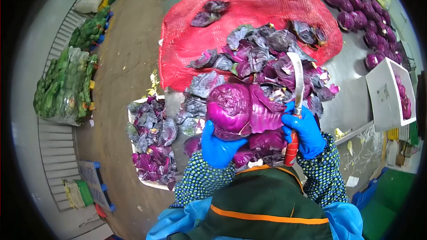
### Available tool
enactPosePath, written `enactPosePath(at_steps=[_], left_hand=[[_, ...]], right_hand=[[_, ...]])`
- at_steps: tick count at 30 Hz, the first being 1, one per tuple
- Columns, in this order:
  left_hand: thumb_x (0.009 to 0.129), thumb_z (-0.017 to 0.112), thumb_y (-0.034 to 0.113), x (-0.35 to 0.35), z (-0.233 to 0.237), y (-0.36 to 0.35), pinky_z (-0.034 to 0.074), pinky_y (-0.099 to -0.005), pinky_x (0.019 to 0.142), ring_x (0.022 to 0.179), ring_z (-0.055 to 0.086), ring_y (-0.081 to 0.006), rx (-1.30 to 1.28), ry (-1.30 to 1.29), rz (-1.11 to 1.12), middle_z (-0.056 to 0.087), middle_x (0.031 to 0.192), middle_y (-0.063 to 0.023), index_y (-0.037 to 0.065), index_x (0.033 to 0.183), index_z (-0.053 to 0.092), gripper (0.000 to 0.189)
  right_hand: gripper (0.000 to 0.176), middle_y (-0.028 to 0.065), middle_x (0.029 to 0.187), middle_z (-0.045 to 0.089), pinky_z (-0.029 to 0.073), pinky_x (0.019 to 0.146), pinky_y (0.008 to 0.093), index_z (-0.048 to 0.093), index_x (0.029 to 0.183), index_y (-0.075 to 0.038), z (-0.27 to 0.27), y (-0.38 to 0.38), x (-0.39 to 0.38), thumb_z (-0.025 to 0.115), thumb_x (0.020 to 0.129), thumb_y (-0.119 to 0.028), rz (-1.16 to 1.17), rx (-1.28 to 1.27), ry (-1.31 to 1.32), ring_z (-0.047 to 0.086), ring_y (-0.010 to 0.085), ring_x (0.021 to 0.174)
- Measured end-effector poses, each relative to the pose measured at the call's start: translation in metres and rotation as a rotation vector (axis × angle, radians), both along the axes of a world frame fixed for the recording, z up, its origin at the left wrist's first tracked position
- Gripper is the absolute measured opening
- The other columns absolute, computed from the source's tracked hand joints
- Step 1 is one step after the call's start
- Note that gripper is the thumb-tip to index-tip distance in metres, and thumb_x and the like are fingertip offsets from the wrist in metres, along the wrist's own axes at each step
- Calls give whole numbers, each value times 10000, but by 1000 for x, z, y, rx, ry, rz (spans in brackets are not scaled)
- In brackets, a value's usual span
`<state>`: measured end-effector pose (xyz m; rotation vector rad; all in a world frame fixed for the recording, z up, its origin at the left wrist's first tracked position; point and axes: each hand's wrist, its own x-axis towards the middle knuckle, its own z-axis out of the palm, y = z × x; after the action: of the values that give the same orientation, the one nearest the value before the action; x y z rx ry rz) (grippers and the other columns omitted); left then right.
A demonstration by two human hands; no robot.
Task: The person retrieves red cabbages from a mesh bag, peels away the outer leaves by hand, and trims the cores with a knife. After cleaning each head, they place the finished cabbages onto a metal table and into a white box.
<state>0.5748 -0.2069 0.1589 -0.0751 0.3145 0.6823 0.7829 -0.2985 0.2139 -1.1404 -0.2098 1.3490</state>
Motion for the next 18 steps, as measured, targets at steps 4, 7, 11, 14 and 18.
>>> enactPosePath(at_steps=[4, 7, 11, 14, 18], left_hand=[[841, 453, 552, 24, 12, -1, 270, -578, 1038, 1283, 323, -371, -5, 74, 45, 305, 1416, -159, 133, 1392, 271, 716], [837, 511, 496, 17, 16, 2, 256, -591, 1042, 1285, 316, -376, -31, -168, 18, 305, 1414, -158, 129, 1394, 259, 713], [842, 606, 317, 2, -2, 3, 275, -588, 1040, 1286, 308, -376, 182, 86, 42, 287, 1415, -174, 92, 1396, 234, 704], [844, 605, 312, 19, 22, -3, 304, -577, 1026, 1278, 323, -370, 213, 81, 220, 312, 1396, -186, 65, 1384, 242, 697], [839, 600, 365, 22, 28, -6, 315, -571, 1017, 1272, 330, -374, 195, 101, 286, 308, 1397, -190, 62, 1380, 246, 713]], right_hand=[[249, 21, 686, 502, 425, 410, 232, 502, 1002, -61, 6, -1, 27, 598, 773, -33, -17, -12, 66, 485, 102, 485], [284, 30, 769, 548, 452, 470, 216, 505, 1053, -55, -5, -4, 58, 590, 782, -46, 45, -67, -251, 520, 92, 556], [535, 51, 968, 549, 481, 717, 239, 409, 1260, -41, 17, 19, 8, 653, 784, -41, -117, 13, -613, 551, 110, 834], [828, 148, 1203, 419, 431, 868, 347, 334, 1336, -36, -2, 28, -57, 801, 661, -150, -80, 207, -1051, 490, 239, 1040], [686, 166, 1158, 469, 436, 858, 321, 444, 1259, -3, 3, 29, -65, 779, 673, -126, -49, 201, -889, 518, 246, 1009]])
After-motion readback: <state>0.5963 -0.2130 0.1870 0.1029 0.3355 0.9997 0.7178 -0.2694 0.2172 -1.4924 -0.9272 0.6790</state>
